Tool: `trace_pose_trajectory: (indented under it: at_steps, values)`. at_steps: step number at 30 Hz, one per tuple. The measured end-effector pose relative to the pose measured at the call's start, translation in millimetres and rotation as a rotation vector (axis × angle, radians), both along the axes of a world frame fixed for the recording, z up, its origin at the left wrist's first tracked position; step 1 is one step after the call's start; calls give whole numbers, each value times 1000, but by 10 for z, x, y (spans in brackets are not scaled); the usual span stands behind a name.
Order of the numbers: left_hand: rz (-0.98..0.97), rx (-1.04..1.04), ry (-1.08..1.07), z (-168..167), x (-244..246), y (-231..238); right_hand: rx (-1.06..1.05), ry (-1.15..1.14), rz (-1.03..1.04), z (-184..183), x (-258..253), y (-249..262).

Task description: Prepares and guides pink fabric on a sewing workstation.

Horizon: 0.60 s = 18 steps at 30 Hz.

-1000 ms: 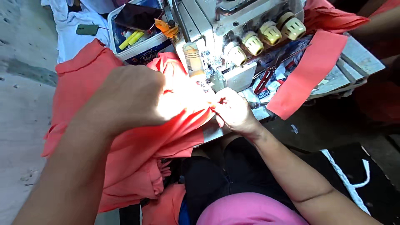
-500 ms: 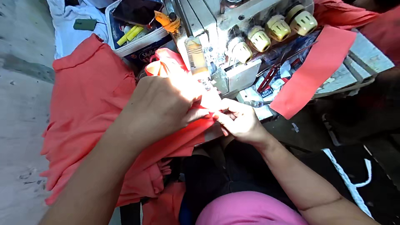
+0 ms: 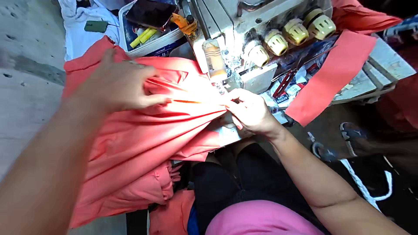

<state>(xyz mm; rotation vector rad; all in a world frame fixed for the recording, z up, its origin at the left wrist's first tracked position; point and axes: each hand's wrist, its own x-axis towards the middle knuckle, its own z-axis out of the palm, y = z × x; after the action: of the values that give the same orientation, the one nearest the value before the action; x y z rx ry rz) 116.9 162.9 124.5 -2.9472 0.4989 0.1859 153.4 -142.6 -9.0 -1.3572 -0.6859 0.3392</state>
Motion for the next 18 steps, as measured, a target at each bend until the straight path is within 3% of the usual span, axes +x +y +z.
trace_pose_trajectory:
  at_steps: [2,5,7,9,10,13,15,18]
  values:
    - [-55,-11,-48,227,-353,119,-22,-83,-115,-26,-61,-8]
    - [-60,-143,164,707,-1205,-551,-10,-432,-459,-336,-355,140]
    - [-10,-134,251,799,-1540,-1046,-89,-523,-365,-497,-657,334]
    - [135,-50,262,816,-1485,-1062,-267,-646,-72,-366,-805,418]
    - [128,-24,156,801,-1403,-868,-260,-675,-7,-269,-796,432]
    - [129,-66,16,941,-1193,-598,-75,-697,-190,4,-580,393]
    - [65,-144,-35,871,-1199,-565,-74,-690,-276,188,-370,369]
    - [-69,-129,-229,619,-1197,-391,-142,-654,-168,330,-211,409]
